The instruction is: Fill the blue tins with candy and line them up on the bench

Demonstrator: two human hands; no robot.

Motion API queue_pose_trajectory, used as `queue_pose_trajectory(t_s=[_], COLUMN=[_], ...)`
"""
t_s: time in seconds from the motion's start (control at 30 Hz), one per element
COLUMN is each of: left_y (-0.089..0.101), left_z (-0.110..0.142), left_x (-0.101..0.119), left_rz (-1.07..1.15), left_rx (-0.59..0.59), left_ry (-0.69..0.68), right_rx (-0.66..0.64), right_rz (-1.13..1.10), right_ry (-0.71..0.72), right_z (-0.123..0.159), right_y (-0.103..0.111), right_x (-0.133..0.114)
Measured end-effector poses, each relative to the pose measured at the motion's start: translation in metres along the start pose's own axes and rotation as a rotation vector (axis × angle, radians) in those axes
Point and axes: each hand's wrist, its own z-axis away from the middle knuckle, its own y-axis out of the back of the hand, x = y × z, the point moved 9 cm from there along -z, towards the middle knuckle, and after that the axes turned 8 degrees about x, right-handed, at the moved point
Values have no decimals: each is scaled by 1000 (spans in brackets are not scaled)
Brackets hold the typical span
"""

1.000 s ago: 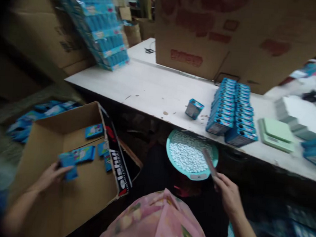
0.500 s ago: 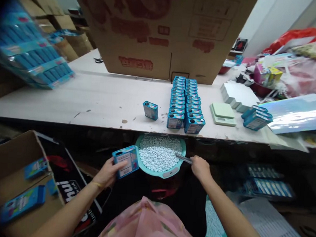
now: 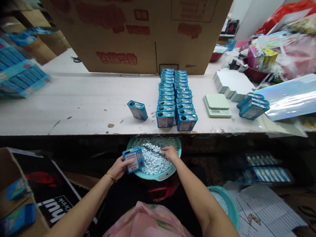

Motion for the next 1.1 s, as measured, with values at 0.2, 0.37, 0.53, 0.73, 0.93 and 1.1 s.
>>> queue_pose_trajectory(t_s=[0.2,0.37,0.53,0.73,0.93,1.1], left_y=[1,-32,-51,-54,-57,-58], left_z=[-7,-2,1,5,1,3], left_x=[24,43,50,54,50,53], left_rz=[-366,-738,-891,-880,-827,-805], left_rx=[47,-40,-60,-73,-107,-113], left_ry=[-245,-495,-574,-580,-614,-593], right_rx=[-16,-152,-227,-234,-171,-110], right_rz=[-229,-183,229,647,878,866], right_ry=[23,123,308,455,494,490], right_z=[19,31,39,49,62,73], right_y=[42,63,73,76,73,92], right_x=[-24,-63,-105,-152,-183,-175])
